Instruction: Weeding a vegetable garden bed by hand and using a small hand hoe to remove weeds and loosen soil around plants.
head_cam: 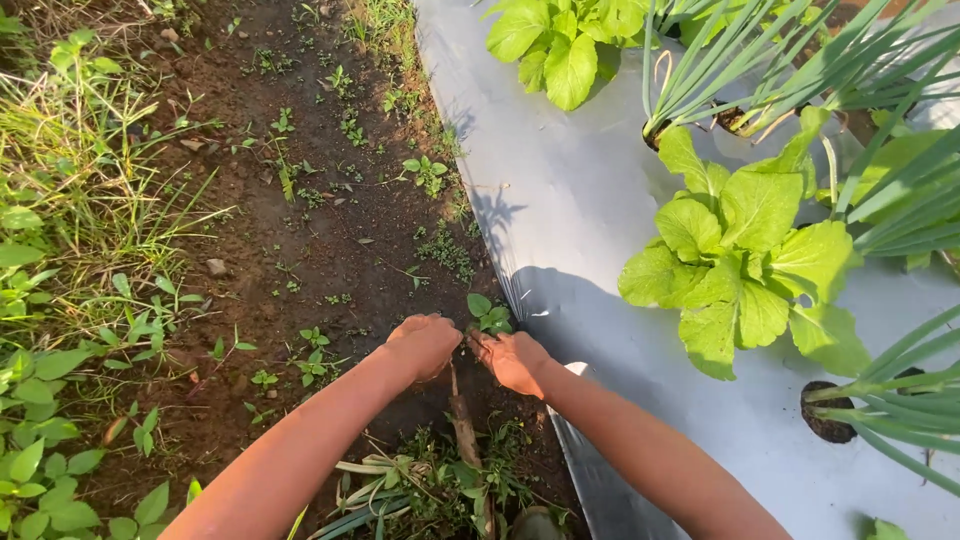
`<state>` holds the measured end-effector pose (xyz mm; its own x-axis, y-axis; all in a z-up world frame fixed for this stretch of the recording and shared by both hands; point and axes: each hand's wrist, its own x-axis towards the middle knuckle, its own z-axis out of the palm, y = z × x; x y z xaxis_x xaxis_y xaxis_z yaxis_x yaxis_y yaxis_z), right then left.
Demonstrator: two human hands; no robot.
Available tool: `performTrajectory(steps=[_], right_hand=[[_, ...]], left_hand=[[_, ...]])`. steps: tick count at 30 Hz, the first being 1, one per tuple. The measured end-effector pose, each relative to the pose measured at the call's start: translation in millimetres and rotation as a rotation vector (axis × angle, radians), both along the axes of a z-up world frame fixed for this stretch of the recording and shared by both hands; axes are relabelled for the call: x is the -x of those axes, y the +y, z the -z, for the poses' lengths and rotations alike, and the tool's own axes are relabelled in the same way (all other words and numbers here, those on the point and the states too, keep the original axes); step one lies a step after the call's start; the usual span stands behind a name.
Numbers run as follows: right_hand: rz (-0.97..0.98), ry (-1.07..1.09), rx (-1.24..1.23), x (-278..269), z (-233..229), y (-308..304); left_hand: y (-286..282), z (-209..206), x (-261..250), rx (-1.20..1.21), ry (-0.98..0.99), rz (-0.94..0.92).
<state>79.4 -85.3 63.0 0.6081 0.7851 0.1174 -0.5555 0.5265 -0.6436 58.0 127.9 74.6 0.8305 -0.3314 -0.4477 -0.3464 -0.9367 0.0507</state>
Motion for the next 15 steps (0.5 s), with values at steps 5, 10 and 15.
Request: performTrajectory(steps=[5,10,15], right_hand=[[-0.177,-1.993,1.483,-73,89,-11],[-0.144,-1.798,1.590,-76,117,-8],[0.193,-1.851,1.704,-80,140,-8]], left_hand=[[9,-35,-7,-0.080,0.033,-0.051],[-24,4,-1,0.022,0.088,-0.352],[-76,34,25,0.466,0.033,-0.812]])
